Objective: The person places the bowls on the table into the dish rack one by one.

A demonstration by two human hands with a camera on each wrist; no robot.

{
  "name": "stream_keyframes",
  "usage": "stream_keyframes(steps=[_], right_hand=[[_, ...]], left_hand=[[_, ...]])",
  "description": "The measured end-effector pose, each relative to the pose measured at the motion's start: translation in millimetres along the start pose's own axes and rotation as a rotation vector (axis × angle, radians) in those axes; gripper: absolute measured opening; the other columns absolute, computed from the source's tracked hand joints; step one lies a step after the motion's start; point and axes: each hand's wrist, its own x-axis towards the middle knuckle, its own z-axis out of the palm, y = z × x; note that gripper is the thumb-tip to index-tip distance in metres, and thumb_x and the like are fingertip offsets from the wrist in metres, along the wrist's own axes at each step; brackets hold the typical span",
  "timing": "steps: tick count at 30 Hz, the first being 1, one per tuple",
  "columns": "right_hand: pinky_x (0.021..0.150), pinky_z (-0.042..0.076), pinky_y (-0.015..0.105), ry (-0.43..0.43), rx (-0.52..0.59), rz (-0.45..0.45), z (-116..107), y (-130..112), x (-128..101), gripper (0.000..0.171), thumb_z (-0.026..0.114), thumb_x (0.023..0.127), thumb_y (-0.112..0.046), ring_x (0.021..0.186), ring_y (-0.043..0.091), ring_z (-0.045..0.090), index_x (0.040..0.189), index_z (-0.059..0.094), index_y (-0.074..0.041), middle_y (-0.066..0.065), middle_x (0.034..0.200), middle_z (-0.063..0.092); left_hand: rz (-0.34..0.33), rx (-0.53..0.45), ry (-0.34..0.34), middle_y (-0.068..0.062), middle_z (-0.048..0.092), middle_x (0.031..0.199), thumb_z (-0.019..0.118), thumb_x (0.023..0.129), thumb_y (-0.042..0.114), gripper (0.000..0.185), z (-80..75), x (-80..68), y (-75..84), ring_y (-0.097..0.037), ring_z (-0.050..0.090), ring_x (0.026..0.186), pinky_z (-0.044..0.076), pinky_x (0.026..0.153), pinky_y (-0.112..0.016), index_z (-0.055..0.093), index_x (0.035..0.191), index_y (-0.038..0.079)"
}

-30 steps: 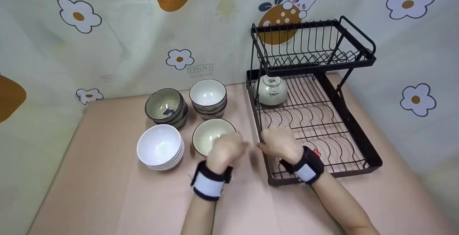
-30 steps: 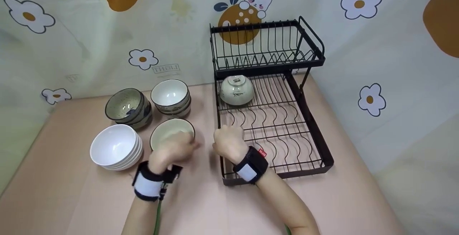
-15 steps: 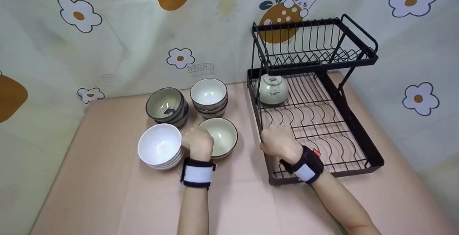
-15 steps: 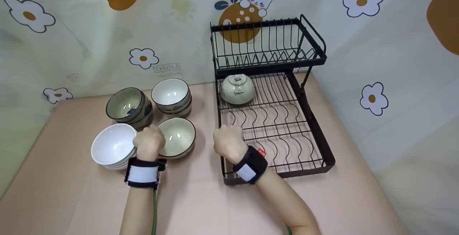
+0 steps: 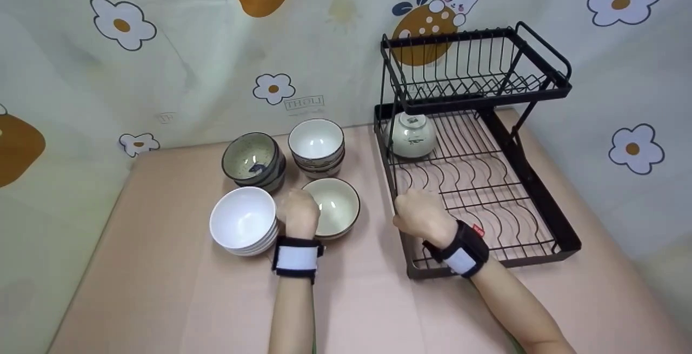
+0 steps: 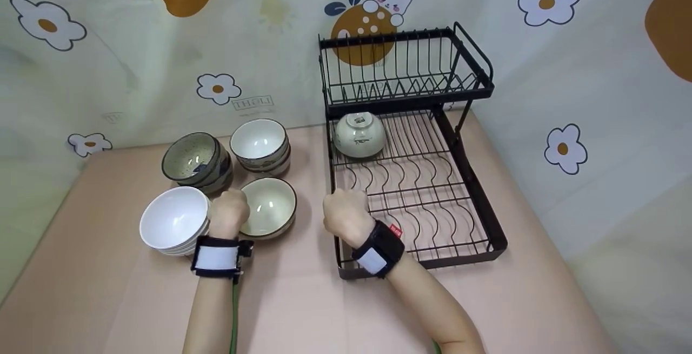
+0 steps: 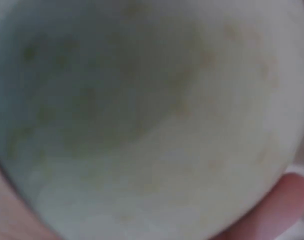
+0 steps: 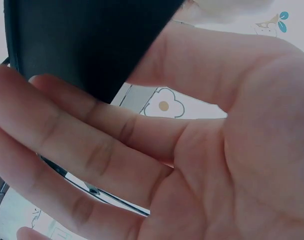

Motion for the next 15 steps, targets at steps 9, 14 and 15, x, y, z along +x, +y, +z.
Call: stream_keyframes(steps=[9, 14, 15], right_hand=[[0.064, 0.058, 0.054, -0.002, -0.002, 0.023, 1.0, -0.6, 0.8, 0.020, 0.070, 0.085, -0.011, 0.071, 0.038, 0.067, 0.068, 0.064, -0.003, 0.020, 0.076, 0.067], [0.066, 0.058, 0.055, 0.003, -0.010, 0.025, 1.3, -1.8, 1.1, 0.019, 0.070, 0.085, -0.011, 0.074, 0.040, 0.067, 0.069, 0.064, -0.002, 0.021, 0.078, 0.068], [0.067, 0.058, 0.054, 0.001, -0.013, 0.025, 1.3, -2.1, 1.2, 0.019, 0.070, 0.085, -0.011, 0.074, 0.040, 0.067, 0.069, 0.065, -0.002, 0.021, 0.079, 0.068]], left_hand=[[0.066, 0.027, 0.001, -0.021, 0.070, 0.120, 0.058, 0.097, 0.006, 0.028, -1.7, -1.8, -2.4, -0.033, 0.068, 0.110, 0.058, 0.087, -0.044, 0.065, 0.120, -0.008], [0.093, 0.053, 0.003, -0.021, 0.070, 0.118, 0.056, 0.096, 0.004, 0.026, -4.7, -4.8, -2.3, -0.034, 0.069, 0.107, 0.058, 0.084, -0.044, 0.067, 0.116, -0.008], [0.101, 0.058, 0.008, -0.021, 0.071, 0.116, 0.055, 0.095, 0.003, 0.025, -5.3, -5.6, -2.1, -0.033, 0.069, 0.105, 0.058, 0.082, -0.044, 0.069, 0.114, -0.007]])
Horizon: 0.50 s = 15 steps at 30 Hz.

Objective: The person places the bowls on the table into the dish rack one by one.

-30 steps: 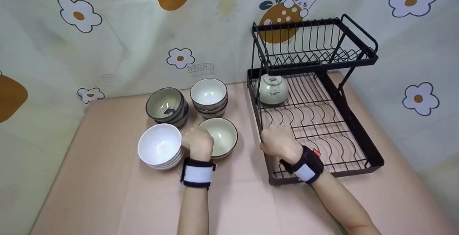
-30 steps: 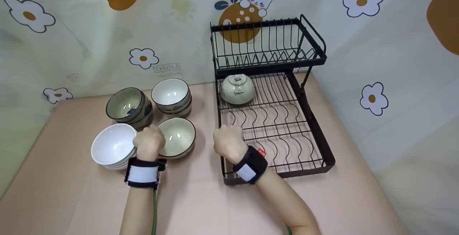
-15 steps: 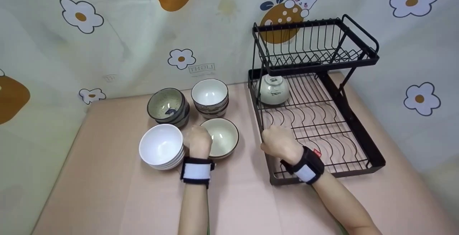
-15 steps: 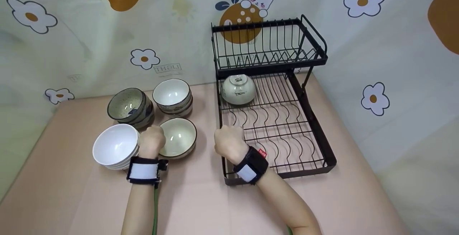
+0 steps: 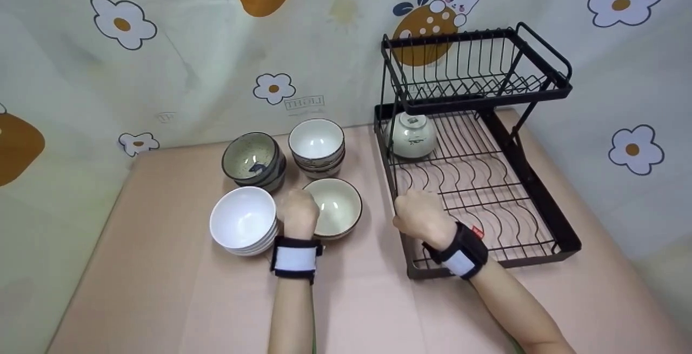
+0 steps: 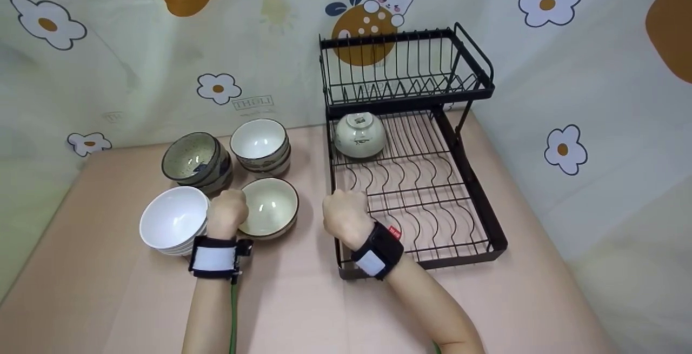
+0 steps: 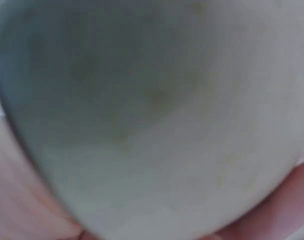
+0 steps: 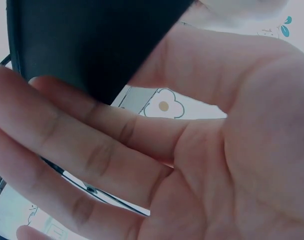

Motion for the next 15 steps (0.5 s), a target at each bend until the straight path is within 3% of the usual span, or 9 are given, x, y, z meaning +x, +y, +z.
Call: stream_keyframes(steps=[8, 15], right_hand=[[0.066, 0.059, 0.053, -0.008, -0.013, 0.011, -1, -2, 0, 0.017, 0.068, 0.085, -0.009, 0.073, 0.040, 0.067, 0.070, 0.065, -0.001, 0.022, 0.080, 0.068], [0.060, 0.058, 0.052, 0.044, -0.031, -0.003, 1, -2, -2, 0.022, 0.067, 0.083, -0.007, 0.067, 0.039, 0.066, 0.064, 0.058, -0.002, 0.020, 0.073, 0.065]], left_hand=[[0.100, 0.012, 0.079, -0.023, 0.072, 0.110, 0.054, 0.092, -0.002, 0.026, -6.5, -8.9, -0.2, -0.039, 0.071, 0.097, 0.060, 0.076, -0.049, 0.073, 0.110, -0.005], [0.194, 0.045, 0.121, -0.025, 0.073, 0.104, 0.057, 0.087, -0.003, 0.024, -10.3, -13.0, 0.0, -0.041, 0.072, 0.093, 0.059, 0.076, -0.050, 0.075, 0.103, -0.005]])
